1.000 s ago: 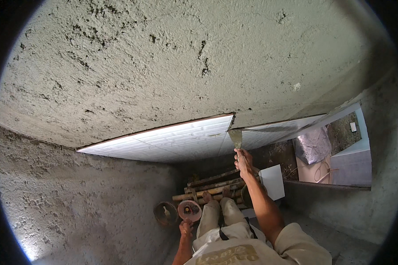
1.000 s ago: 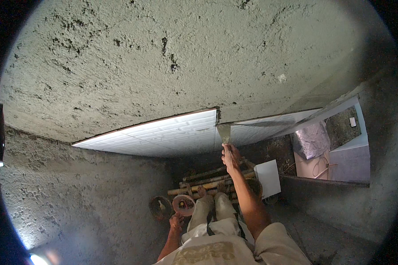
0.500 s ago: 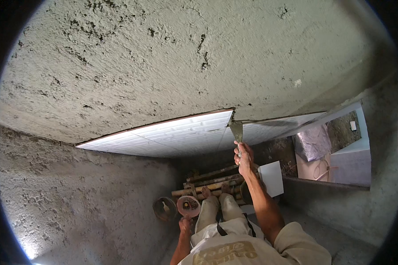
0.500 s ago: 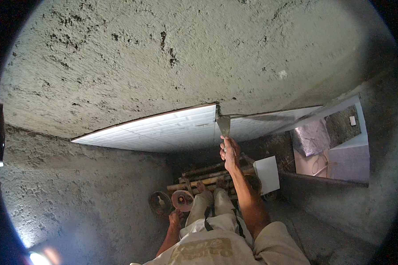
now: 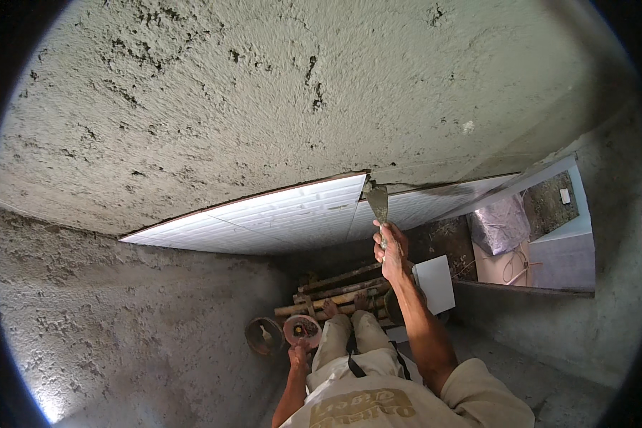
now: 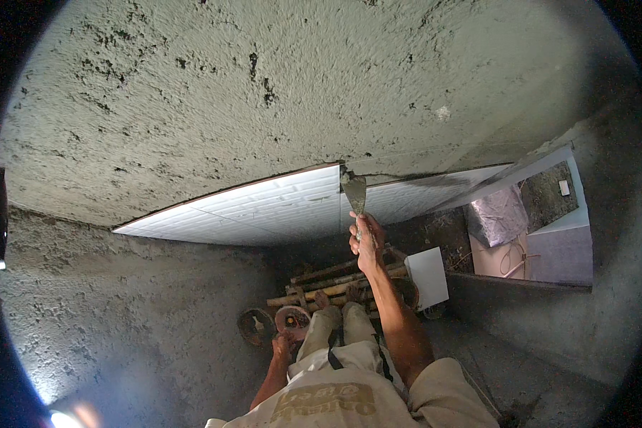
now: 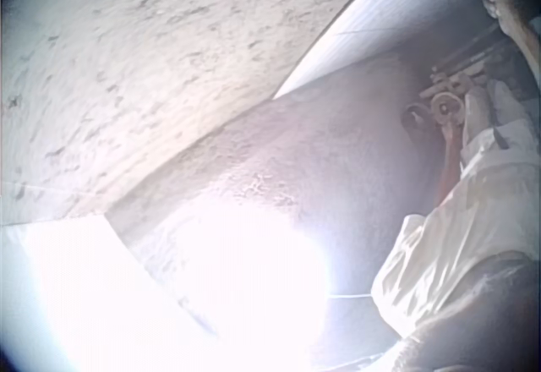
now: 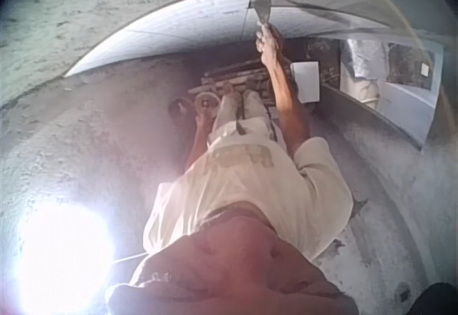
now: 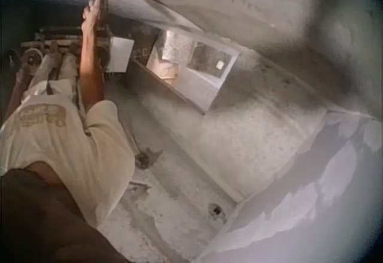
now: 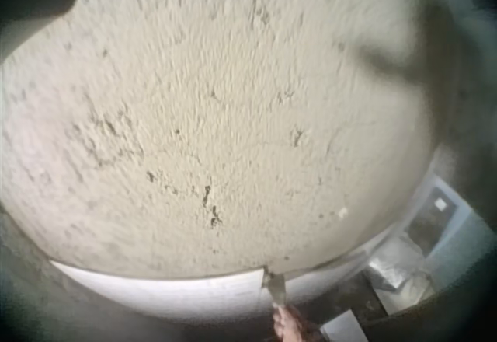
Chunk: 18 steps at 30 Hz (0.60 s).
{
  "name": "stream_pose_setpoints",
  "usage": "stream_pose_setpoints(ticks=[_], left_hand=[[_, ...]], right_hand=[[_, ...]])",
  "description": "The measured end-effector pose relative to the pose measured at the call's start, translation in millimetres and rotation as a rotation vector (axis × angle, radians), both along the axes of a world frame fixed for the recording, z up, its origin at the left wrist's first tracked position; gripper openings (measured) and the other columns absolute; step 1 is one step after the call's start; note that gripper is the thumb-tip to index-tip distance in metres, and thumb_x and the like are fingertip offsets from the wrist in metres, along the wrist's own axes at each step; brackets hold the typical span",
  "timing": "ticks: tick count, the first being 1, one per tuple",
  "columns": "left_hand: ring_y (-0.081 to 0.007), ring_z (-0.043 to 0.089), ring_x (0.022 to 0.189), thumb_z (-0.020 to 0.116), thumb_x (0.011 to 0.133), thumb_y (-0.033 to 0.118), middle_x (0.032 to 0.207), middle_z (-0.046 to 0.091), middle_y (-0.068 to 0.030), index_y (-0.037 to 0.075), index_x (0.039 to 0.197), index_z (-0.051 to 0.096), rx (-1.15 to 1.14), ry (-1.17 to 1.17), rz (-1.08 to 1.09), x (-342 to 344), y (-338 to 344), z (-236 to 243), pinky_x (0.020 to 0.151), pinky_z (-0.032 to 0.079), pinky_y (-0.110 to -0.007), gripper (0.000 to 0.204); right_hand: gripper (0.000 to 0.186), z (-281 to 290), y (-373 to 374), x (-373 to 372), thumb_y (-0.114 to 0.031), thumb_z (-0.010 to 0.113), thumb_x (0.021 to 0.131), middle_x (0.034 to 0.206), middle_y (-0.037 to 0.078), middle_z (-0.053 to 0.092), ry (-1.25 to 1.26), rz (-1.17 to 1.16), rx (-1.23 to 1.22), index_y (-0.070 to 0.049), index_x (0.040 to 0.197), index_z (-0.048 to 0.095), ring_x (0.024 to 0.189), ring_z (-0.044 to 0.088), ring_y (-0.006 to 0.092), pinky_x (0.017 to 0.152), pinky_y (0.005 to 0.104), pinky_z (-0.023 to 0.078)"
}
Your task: The person is installing white tiles on a curved wall using a hammer and trowel. They tap tiles into place, apply mortar, and adjust the tiles to ensure proper alignment.
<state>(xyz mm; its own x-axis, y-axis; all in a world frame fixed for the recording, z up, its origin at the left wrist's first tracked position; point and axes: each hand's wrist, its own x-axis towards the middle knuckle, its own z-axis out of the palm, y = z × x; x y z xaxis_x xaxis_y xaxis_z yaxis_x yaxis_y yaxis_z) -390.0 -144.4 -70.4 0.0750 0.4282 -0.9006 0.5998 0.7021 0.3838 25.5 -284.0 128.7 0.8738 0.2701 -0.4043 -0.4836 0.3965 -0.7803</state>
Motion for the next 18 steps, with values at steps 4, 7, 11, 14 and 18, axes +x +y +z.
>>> stream_pose_setpoints(ticks=[4,7,11,14,18], left_hand=[[-0.0231,0.066,0.097,0.065,0.096,0.038,0.112,0.069,-0.0099,0.002,0.124,0.06,0.008,-0.03,-0.019,3,-3,3,0.087,0.05,-0.042,0.046],[-0.0235,0.067,0.098,0.065,0.096,0.038,0.111,0.069,-0.0101,0.002,0.125,0.06,-0.009,-0.049,-0.024,-1,2,2,0.088,0.05,-0.043,0.046],[-0.0236,0.067,0.096,0.065,0.096,0.037,0.108,0.07,-0.0096,0.002,0.124,0.06,-0.013,-0.003,-0.069,-5,7,-4,0.086,0.051,-0.043,0.045],[-0.023,0.068,0.09,0.065,0.096,0.038,0.105,0.071,-0.0088,0.003,0.12,0.062,0.022,-0.027,-0.059,-11,16,-10,0.082,0.051,-0.043,0.043],[-0.0212,0.067,0.084,0.067,0.095,0.038,0.1,0.072,-0.0084,0.004,0.114,0.066,0.04,-0.049,-0.056,6,10,1,0.074,0.052,-0.041,0.039]], right_hand=[[0.036,6,-3,-1,-0.03,0.062,0.101,0.072,-0.001,0.056,-0.025,-0.019,-0.001,-0.001,0.122,0.062,0.044,0.042,0.0047,0.038,0.0231,0.033],[0.029,13,-2,-1,-0.026,0.059,0.103,0.072,0.0,0.057,-0.004,-0.023,0.015,-0.003,0.119,0.065,0.044,0.042,0.0057,0.038,0.0244,0.032],[0.031,18,-4,-5,-0.027,0.059,0.103,0.072,0.0,0.057,-0.034,-0.009,-0.005,-0.002,0.121,0.065,0.044,0.042,0.0058,0.038,0.0246,0.032],[0.034,14,-2,-12,-0.028,0.06,0.102,0.073,-0.001,0.056,-0.024,0.013,0.004,-0.001,0.123,0.062,0.044,0.042,0.0047,0.038,0.0232,0.034],[0.035,3,0,-7,-0.029,0.06,0.102,0.072,-0.001,0.056,0.053,-0.013,-0.09,-0.001,0.124,0.061,0.044,0.041,0.0042,0.038,0.0223,0.034]])
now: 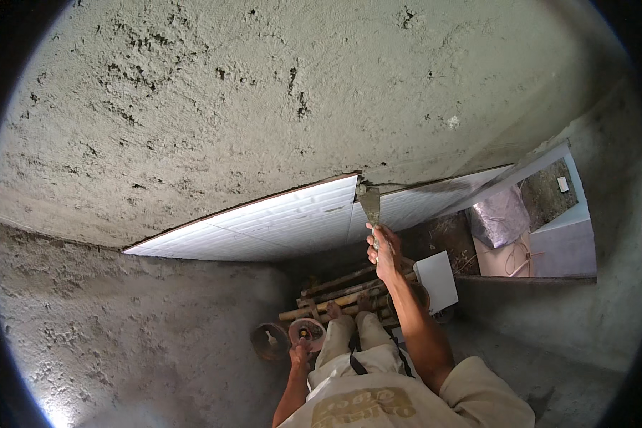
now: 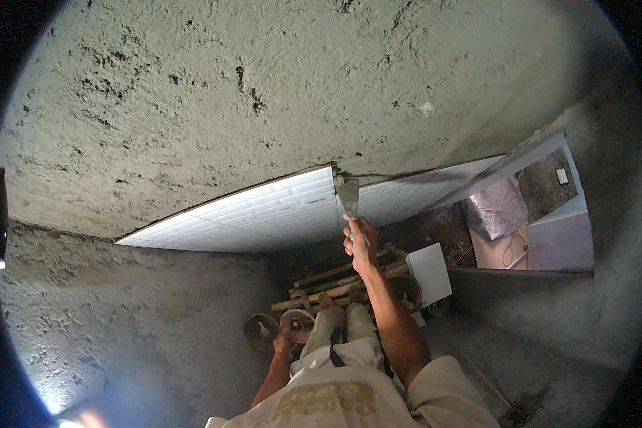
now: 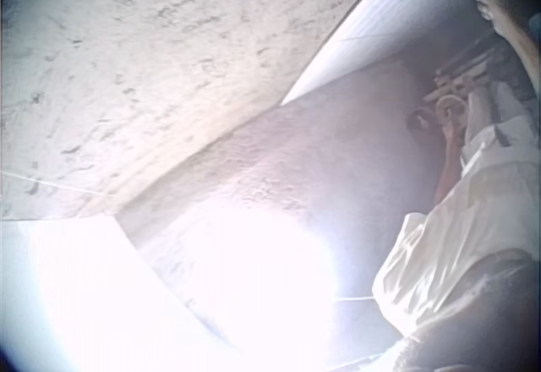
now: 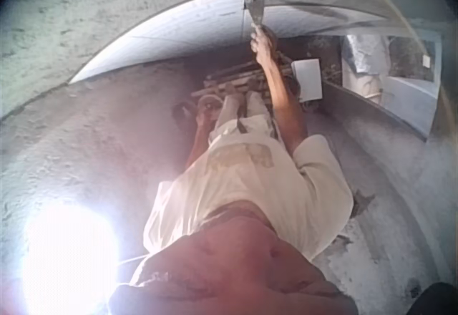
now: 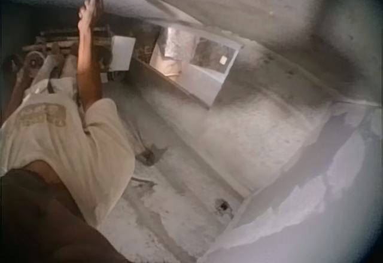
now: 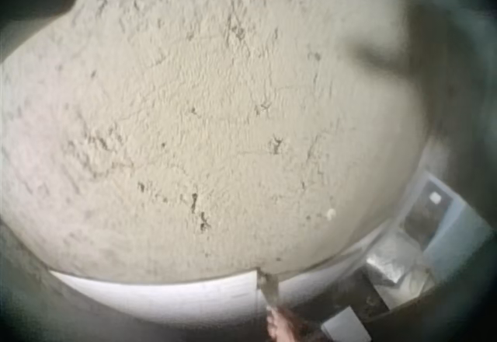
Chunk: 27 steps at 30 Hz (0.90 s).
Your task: The person is installing white tiles on a curved wall using a hammer and trowel. They tap tiles into place, apply mortar, and adjust the tiles to ensure proper alignment.
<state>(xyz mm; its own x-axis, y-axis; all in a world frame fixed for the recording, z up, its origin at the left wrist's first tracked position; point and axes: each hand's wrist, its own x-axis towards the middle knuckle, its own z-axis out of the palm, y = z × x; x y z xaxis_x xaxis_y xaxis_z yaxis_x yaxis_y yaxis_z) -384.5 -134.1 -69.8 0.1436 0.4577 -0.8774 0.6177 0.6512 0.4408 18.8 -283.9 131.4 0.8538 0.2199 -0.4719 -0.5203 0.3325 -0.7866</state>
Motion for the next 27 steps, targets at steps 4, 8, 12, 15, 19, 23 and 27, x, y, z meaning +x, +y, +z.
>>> stream_pose_setpoints(ticks=[4,8,12,15,19,23,27], left_hand=[[-0.0188,0.067,0.079,0.068,0.094,0.034,0.093,0.071,-0.0077,0.004,0.112,0.066,0.032,-0.002,0.059,5,3,10,0.066,0.05,-0.037,0.035],[-0.0177,0.066,0.077,0.069,0.094,0.034,0.09,0.07,-0.0065,0.004,0.112,0.066,-0.003,-0.048,0.105,-7,15,3,0.063,0.049,-0.034,0.034],[-0.0182,0.066,0.078,0.069,0.094,0.034,0.09,0.07,-0.007,0.005,0.11,0.067,-0.015,-0.023,0.094,-5,8,-2,0.064,0.048,-0.034,0.034],[-0.0199,0.066,0.079,0.067,0.095,0.036,0.092,0.07,-0.0075,0.004,0.111,0.066,-0.03,0.018,0.039,2,-2,-3,0.066,0.049,-0.034,0.036],[-0.0237,0.068,0.083,0.064,0.096,0.036,0.099,0.071,-0.0116,0.0,0.118,0.064,0.021,-0.009,0.002,-15,19,-13,0.069,0.053,-0.038,0.042],[-0.0262,0.069,0.088,0.063,0.097,0.036,0.106,0.071,-0.0159,-0.003,0.125,0.062,0.019,-0.002,0.03,12,0,9,0.074,0.056,-0.04,0.048],[-0.0264,0.069,0.091,0.063,0.097,0.036,0.108,0.071,-0.0167,-0.003,0.128,0.059,0.014,-0.046,0.031,20,7,23,0.077,0.056,-0.04,0.05]], right_hand=[[0.034,3,5,-1,-0.029,0.06,0.102,0.071,-0.002,0.055,0.004,-0.04,0.105,-0.002,0.124,0.061,0.043,0.04,0.0044,0.037,0.0225,0.033],[0.034,18,11,-1,-0.029,0.059,0.102,0.071,-0.002,0.055,0.013,-0.043,0.199,-0.002,0.124,0.061,0.043,0.04,0.0045,0.037,0.0226,0.032],[0.036,27,5,1,-0.029,0.058,0.103,0.071,-0.002,0.054,0.02,-0.041,0.203,-0.002,0.125,0.06,0.044,0.039,0.0046,0.038,0.0224,0.032],[0.036,29,-1,2,-0.03,0.057,0.104,0.072,-0.002,0.053,0.009,-0.051,0.199,-0.002,0.126,0.06,0.045,0.039,0.0044,0.039,0.0224,0.032],[0.039,41,12,-6,-0.031,0.059,0.103,0.071,-0.002,0.055,0.005,-0.042,0.268,0.001,0.126,0.061,0.045,0.04,0.0047,0.038,0.0233,0.033],[0.04,38,1,-8,-0.031,0.059,0.103,0.072,-0.002,0.055,0.004,-0.06,0.277,0.0,0.128,0.06,0.044,0.04,0.0046,0.038,0.0234,0.033],[0.042,32,-10,-17,-0.033,0.058,0.103,0.074,-0.001,0.056,-0.011,-0.076,0.337,0.0,0.13,0.058,0.044,0.041,0.0046,0.039,0.023,0.034]])
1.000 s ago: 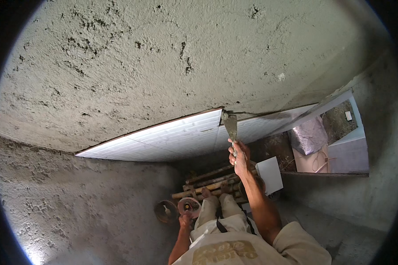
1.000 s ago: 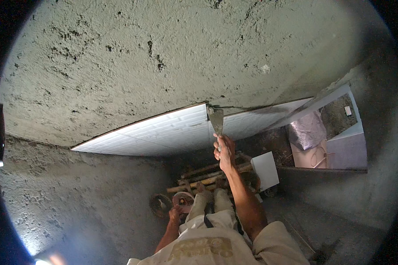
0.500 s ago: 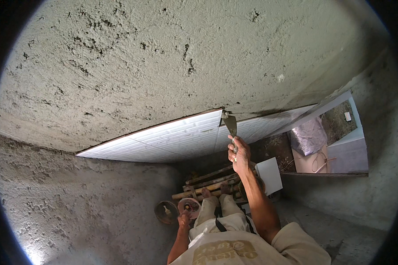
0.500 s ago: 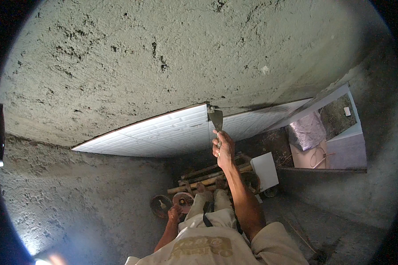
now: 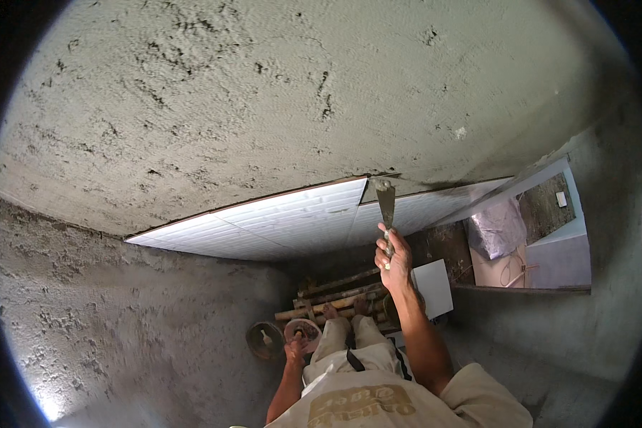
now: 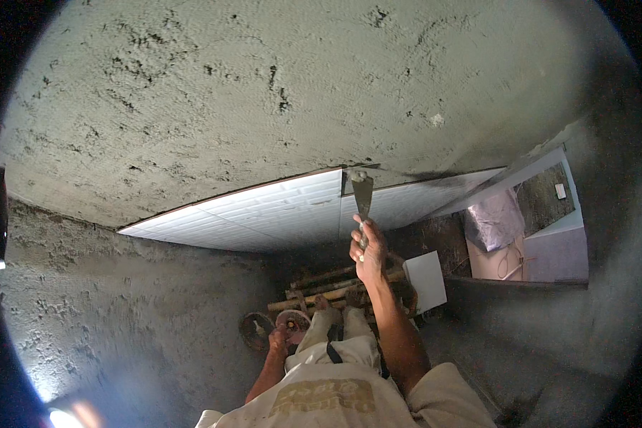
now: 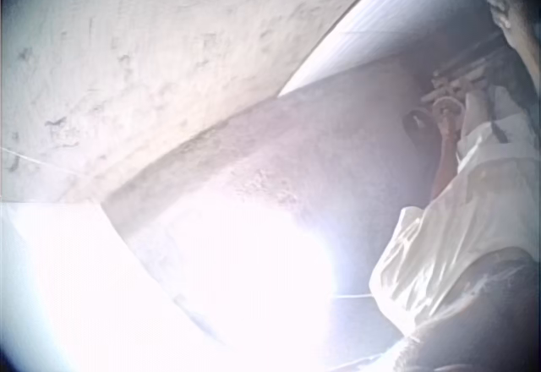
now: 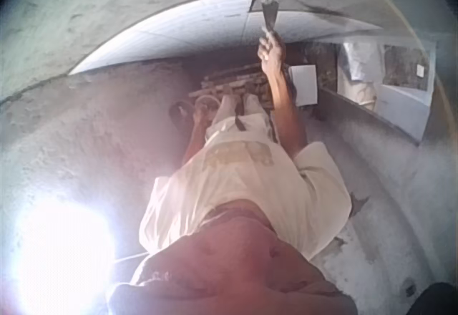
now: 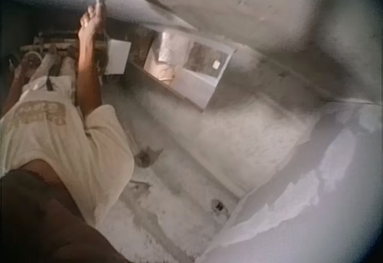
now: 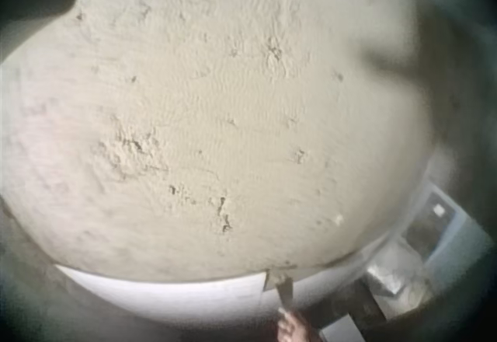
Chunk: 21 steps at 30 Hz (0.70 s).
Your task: The person is installing white tiles on a curved wall using a hammer and trowel. They tap tiles into place, apply mortar, and adjust the tiles to ensure proper alignment.
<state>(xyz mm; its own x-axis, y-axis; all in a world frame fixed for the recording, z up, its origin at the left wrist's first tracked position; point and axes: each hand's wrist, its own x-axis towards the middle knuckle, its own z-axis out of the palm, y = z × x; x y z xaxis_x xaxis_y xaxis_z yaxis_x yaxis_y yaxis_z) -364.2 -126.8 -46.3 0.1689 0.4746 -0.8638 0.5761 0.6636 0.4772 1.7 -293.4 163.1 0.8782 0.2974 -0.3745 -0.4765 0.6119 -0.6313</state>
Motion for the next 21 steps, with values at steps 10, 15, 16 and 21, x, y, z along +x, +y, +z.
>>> stream_pose_setpoints(ticks=[10,15,16,21], left_hand=[[-0.0272,0.07,0.089,0.062,0.098,0.029,0.103,0.071,-0.0145,-0.003,0.115,0.067,-0.038,0.057,-0.019,-26,12,-22,0.072,0.057,-0.04,0.036],[-0.0291,0.071,0.096,0.062,0.098,0.029,0.106,0.072,-0.0161,-0.004,0.123,0.065,-0.026,0.047,0.056,-26,8,-19,0.08,0.06,-0.043,0.041],[-0.0292,0.071,0.097,0.062,0.098,0.029,0.107,0.072,-0.0163,-0.004,0.124,0.065,-0.028,0.046,0.05,-23,5,-17,0.082,0.059,-0.043,0.042],[-0.0286,0.069,0.1,0.063,0.098,0.032,0.109,0.071,-0.0162,-0.003,0.125,0.064,-0.037,0.035,0.084,-29,7,-22,0.086,0.057,-0.042,0.045]], right_hand=[[0.036,38,11,-38,-0.033,0.055,0.103,0.076,0.001,0.055,-0.189,0.002,-0.271,-0.003,0.123,0.062,0.046,0.042,0.0053,0.042,0.0227,0.035],[0.036,48,31,-32,-0.033,0.052,0.105,0.076,0.001,0.055,-0.204,0.012,-0.259,-0.003,0.122,0.062,0.048,0.042,0.0057,0.044,0.023,0.035],[0.036,46,30,-32,-0.032,0.052,0.105,0.076,0.001,0.055,-0.212,0.013,-0.246,-0.003,0.122,0.062,0.048,0.042,0.0057,0.044,0.023,0.035],[0.034,36,32,-52,-0.03,0.052,0.105,0.075,0.002,0.055,-0.199,0.063,-0.173,-0.002,0.122,0.062,0.048,0.042,0.0058,0.043,0.0228,0.035]])
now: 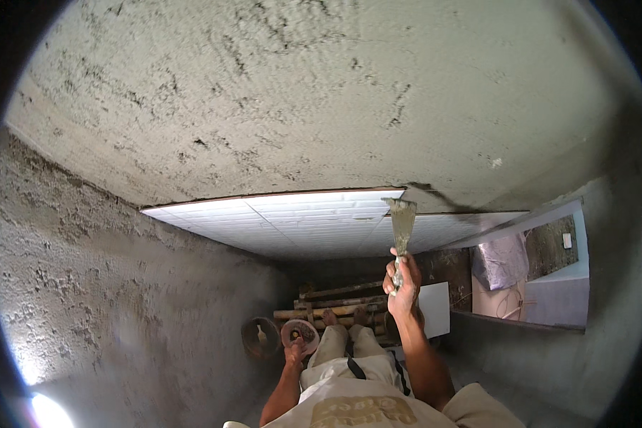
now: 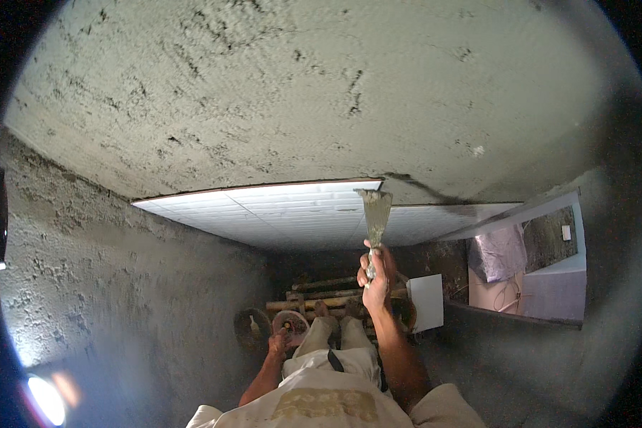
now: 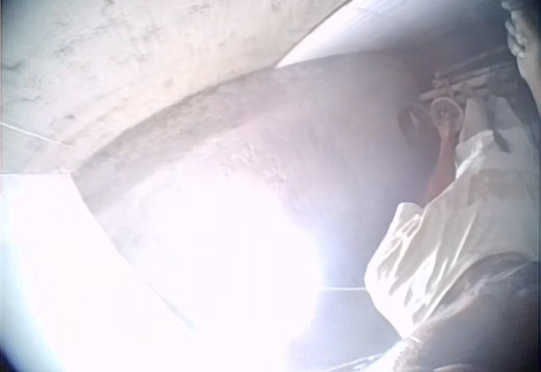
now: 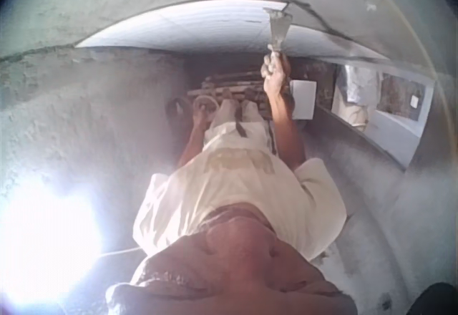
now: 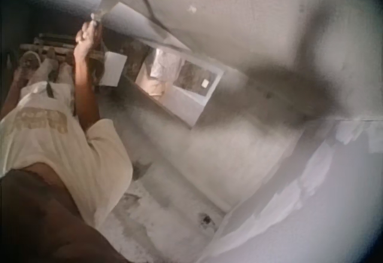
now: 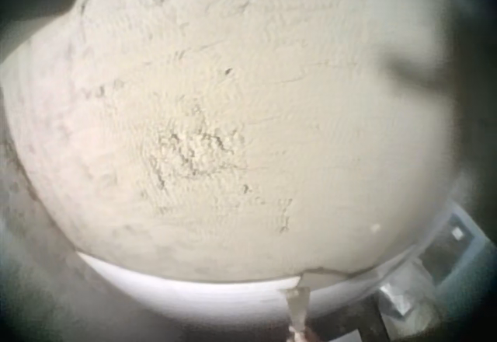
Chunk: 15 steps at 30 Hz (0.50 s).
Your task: The person is installing white tiles on a curved wall using a hammer and trowel. They tap tiles into place, apply mortar, and adjust the tiles to ensure proper alignment.
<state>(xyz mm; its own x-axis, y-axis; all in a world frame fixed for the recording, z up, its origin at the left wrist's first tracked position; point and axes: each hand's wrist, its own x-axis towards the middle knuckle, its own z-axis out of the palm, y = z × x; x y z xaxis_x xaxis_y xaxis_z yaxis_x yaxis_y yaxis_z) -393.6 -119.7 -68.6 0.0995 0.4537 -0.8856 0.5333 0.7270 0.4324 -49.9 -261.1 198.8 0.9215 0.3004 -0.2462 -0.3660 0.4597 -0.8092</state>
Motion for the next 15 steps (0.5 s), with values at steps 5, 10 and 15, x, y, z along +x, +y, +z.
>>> stream_pose_setpoints(ticks=[5,10,15], left_hand=[[-0.0216,0.068,0.091,0.065,0.095,0.035,0.103,0.071,-0.0112,-0.001,0.119,0.067,-0.029,0.039,-0.026,-19,-8,-23,0.074,0.052,-0.036,0.043],[-0.0195,0.067,0.088,0.063,0.093,0.03,0.101,0.071,-0.0087,0.001,0.118,0.067,-0.069,0.013,0.077,-34,-22,-48,0.069,0.049,-0.034,0.038],[-0.0245,0.065,0.101,0.058,0.097,0.029,0.113,0.068,-0.011,0.002,0.126,0.063,-0.065,0.02,0.007,-26,-50,-33,0.085,0.05,-0.041,0.04]], right_hand=[[0.03,-19,0,-32,-0.024,0.051,0.104,0.074,0.003,0.055,0.027,0.133,-0.041,-0.001,0.121,0.062,0.048,0.043,0.0072,0.043,0.0228,0.036],[0.025,-49,11,-67,-0.018,0.051,0.103,0.089,0.008,0.063,0.082,0.189,-0.067,0.0,0.119,0.06,0.056,0.049,0.0088,0.044,0.0236,0.038],[0.025,-100,5,-85,-0.015,0.054,0.101,0.089,0.009,0.063,0.146,0.416,-0.165,0.001,0.119,0.06,0.057,0.048,0.0089,0.045,0.0235,0.038]])
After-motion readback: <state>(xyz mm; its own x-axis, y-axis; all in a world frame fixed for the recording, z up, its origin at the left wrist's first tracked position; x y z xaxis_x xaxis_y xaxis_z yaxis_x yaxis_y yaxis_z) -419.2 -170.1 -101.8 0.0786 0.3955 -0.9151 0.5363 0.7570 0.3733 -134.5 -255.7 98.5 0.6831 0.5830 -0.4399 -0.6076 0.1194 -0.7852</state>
